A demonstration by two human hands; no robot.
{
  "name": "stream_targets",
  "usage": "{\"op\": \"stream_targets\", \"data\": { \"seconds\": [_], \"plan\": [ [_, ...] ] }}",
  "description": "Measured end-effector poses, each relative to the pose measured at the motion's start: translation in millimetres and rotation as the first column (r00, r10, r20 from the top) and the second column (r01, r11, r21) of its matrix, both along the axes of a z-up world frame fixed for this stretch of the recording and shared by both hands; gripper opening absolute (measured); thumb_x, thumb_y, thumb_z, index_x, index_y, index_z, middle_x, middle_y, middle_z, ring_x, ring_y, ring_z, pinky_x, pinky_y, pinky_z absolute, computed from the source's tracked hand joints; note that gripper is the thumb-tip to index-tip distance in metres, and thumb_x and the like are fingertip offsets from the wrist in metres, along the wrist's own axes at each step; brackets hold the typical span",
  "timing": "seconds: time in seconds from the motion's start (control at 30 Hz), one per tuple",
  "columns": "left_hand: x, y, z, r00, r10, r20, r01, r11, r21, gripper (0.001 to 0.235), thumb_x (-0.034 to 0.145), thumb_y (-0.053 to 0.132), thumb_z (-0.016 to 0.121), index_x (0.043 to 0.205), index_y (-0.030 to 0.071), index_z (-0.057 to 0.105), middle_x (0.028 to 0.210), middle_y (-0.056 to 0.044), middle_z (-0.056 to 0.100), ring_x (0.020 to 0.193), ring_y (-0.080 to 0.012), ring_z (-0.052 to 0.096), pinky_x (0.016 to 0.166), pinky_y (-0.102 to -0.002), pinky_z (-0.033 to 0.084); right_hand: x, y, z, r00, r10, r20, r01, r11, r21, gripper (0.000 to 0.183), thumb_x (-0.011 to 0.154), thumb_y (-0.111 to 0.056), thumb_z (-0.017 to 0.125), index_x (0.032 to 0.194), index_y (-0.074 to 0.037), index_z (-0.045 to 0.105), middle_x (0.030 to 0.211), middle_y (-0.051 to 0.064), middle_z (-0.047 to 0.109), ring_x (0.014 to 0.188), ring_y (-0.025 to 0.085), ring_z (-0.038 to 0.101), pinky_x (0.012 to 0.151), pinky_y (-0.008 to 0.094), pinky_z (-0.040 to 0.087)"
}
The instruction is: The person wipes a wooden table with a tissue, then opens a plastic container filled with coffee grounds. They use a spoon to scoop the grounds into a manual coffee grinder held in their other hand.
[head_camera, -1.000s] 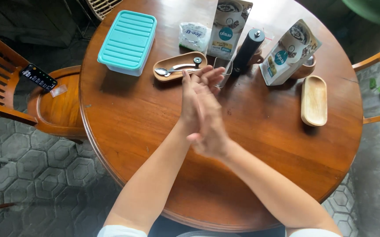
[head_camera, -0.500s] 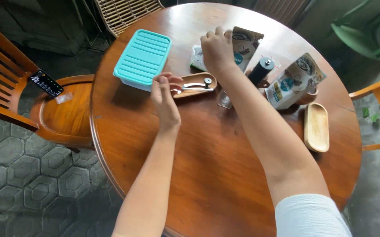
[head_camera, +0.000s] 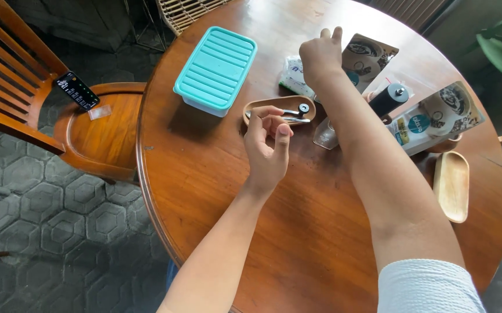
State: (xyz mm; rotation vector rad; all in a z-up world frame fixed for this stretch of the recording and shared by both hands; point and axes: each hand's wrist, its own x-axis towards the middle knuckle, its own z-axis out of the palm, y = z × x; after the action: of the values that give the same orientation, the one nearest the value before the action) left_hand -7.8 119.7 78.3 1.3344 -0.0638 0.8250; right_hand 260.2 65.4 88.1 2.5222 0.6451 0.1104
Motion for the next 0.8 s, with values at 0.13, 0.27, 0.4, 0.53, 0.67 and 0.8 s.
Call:
{"op": "stream_targets", "data": {
  "seconds": [0.13, 0.27, 0.4, 0.53, 0.67, 0.8],
  "plan": [
    [1, 1, 0, 1.000, 0.001, -0.009, -0.001, 1.000, -0.005, 0.038, 0.101, 0.050, 0.052, 0.111, 0.014, 0.053, 0.078, -0.003, 0.059, 0.076, -0.0123, 0.058, 0.075, -0.027, 0.049, 4, -10, 3, 0.999, 0.046, -0.016, -0.045, 0.997, 0.057, 0.024, 0.076, 0.007, 0.069, 0.073, -0.017, 0.070, 0.078, 0.005, 0.070, 0.111, 0.032, 0.055, 0.112, 0.055, 0.024],
    [1, 2, 0, 0.999, -0.009, -0.038, 0.006, 0.998, -0.057, 0.034, 0.100, 0.045, 0.054, 0.111, 0.013, 0.053, 0.079, -0.003, 0.058, 0.076, -0.0117, 0.059, 0.072, -0.026, 0.049, 9, -21, 1, 0.990, 0.139, -0.032, -0.126, 0.960, 0.252, 0.029, 0.076, 0.016, 0.065, 0.090, -0.009, 0.068, 0.080, 0.012, 0.066, 0.102, 0.036, 0.053, 0.109, 0.057, 0.026],
    [5, 3, 1, 1.000, -0.005, -0.014, 0.003, 0.997, -0.079, 0.032, 0.101, 0.043, 0.053, 0.109, 0.012, 0.052, 0.082, -0.003, 0.055, 0.074, -0.0119, 0.060, 0.071, -0.026, 0.051, -2, -27, 11, 0.984, 0.163, -0.067, -0.111, 0.868, 0.484, 0.038, 0.090, 0.007, 0.064, 0.125, -0.005, 0.074, 0.108, 0.025, 0.062, 0.107, 0.056, 0.040, 0.100, 0.054, 0.034],
    [8, 4, 1, 0.999, 0.007, -0.042, -0.011, 0.996, -0.087, 0.028, 0.102, 0.039, 0.052, 0.108, 0.012, 0.051, 0.076, -0.001, 0.055, 0.072, -0.0115, 0.061, 0.071, -0.025, 0.051, -18, -29, 28, 0.952, 0.290, 0.096, -0.301, 0.832, 0.466, 0.048, 0.080, 0.021, 0.057, 0.121, 0.001, 0.074, 0.087, 0.013, 0.073, 0.094, 0.038, 0.057, 0.096, 0.053, 0.032],
    [19, 9, -8, 0.998, 0.013, -0.060, -0.023, 0.985, -0.173, 0.045, 0.100, 0.044, 0.049, 0.120, 0.005, 0.045, 0.089, -0.008, 0.061, 0.070, -0.0128, 0.059, 0.068, -0.026, 0.051, -82, -43, 49, 0.825, 0.479, 0.299, -0.517, 0.426, 0.743, 0.044, 0.093, 0.017, 0.055, 0.133, 0.000, 0.061, 0.110, 0.014, 0.066, 0.108, 0.035, 0.061, 0.090, 0.049, 0.036],
    [22, 27, -15, 0.978, 0.067, -0.198, -0.100, 0.982, -0.163, 0.051, 0.107, 0.058, 0.030, 0.133, 0.015, 0.036, 0.110, -0.002, 0.065, 0.088, -0.0089, 0.065, 0.071, -0.018, 0.050, -184, -83, 18, 0.664, 0.568, 0.487, -0.726, 0.332, 0.603, 0.033, 0.095, 0.006, 0.059, 0.126, -0.002, 0.064, 0.100, 0.011, 0.063, 0.092, 0.032, 0.063, 0.087, 0.045, 0.043]
  ]
}}
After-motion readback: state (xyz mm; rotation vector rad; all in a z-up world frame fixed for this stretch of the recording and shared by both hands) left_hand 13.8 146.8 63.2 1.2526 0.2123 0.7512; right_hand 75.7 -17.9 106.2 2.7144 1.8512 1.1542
